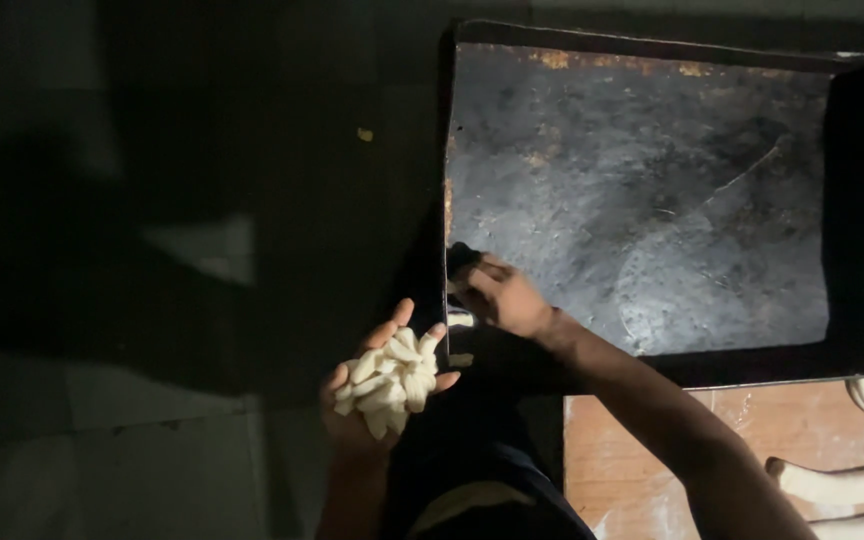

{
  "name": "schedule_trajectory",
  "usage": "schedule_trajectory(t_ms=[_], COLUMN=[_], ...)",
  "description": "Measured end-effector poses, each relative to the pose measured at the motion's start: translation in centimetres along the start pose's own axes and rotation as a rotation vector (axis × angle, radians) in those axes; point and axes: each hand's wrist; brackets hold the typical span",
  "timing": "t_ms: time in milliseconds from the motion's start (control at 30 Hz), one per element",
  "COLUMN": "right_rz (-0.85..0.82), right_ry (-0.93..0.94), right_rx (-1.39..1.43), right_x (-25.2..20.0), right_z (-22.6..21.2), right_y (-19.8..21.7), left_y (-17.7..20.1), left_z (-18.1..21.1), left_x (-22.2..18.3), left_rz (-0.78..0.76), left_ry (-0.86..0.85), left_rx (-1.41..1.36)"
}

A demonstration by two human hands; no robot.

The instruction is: Shaping small pieces of dough and arranging them in organized rows on a large baking tray.

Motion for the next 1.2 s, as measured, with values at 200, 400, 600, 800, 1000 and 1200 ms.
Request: schedule_trajectory(t_ms=[200,400,600,800,1000,1200], right_rz=[0.026,-0.092,0.052,0.263,0.315,0.185], right_ry=[-0.052,-0.281,-0.770,-0.800,-0.694,-0.115], right_rx=[0.037,0.540,0.612,1.132,0.343,-0.097], right_x=[-0.3,1.2,2.0,0.2,2.9,2.3], right_z=[-1.9,-11.6,-12.5,-6.6,-2.4,1.2], right_y=[2.6,6.4,5.2,4.2,3.8,0.5], left_y=[-1.1,2.0,4.2,2.2,3.2,1.8], left_z=[-1.0,-2.9,-3.8,-3.8,-3.2,-2.9], left_x=[1.1,1.1,2.3,4.0,3.6,3.8], left_rz=[0.060,-0.022,0.006,0.050,0.159,0.203], left_ry=[-0.024,-0.119,-0.135,-0.087,-0.095,-0.141], left_rx=[0.024,0.039,0.116,-0.124,-0.142,-0.179])
Point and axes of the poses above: each hand's wrist, its own x-axis towards the middle knuckle, its own y-axis out of the back of the hand, z = x × y, and after that the axes turned 2 degrees about x, right-handed
